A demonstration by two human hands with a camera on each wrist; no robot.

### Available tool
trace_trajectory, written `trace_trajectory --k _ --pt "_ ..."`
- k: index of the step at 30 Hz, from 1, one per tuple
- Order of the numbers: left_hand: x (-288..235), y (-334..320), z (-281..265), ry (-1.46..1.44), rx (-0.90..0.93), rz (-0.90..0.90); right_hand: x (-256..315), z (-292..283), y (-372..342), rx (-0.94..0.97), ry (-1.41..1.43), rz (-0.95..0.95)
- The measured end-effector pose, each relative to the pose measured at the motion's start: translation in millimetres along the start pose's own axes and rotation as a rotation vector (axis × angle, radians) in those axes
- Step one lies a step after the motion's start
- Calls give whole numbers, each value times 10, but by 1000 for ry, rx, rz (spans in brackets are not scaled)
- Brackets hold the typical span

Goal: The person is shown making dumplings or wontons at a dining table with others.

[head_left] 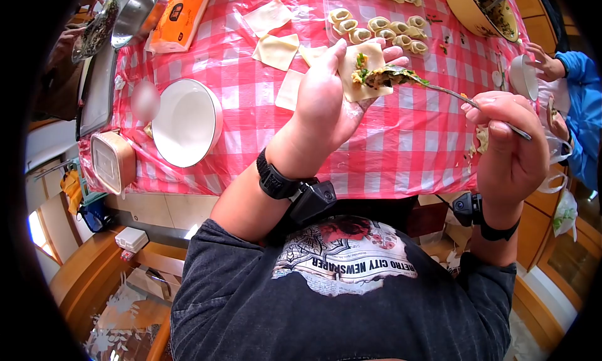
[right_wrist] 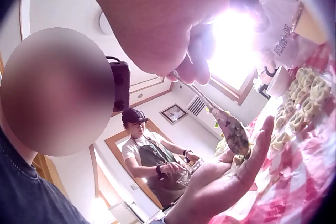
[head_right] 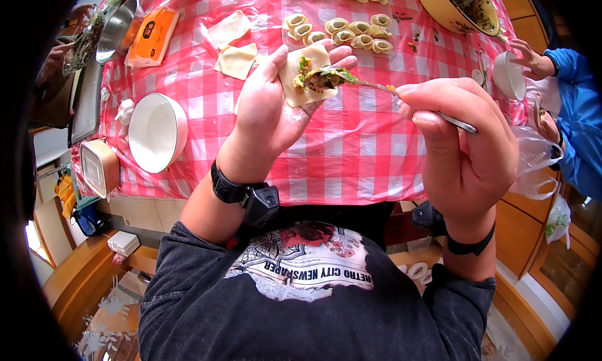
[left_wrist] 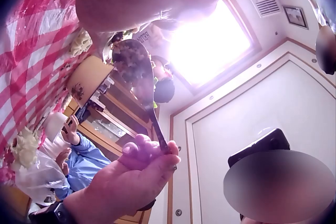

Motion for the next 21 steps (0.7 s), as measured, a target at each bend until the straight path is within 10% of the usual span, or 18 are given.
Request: trace_trajectory --k 21 --pt "27 30 -32 -56 -50 35 16 96 -77 -186 42 146"
Point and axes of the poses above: each hand's wrist, its own y-axis towards the middle knuckle, its own z-axis out of the palm, x = y × z, the point moved 4 cm from there along y, towards the middle knuckle, and after that the axes turned 13 degrees about -x, right-handed, at the moved point
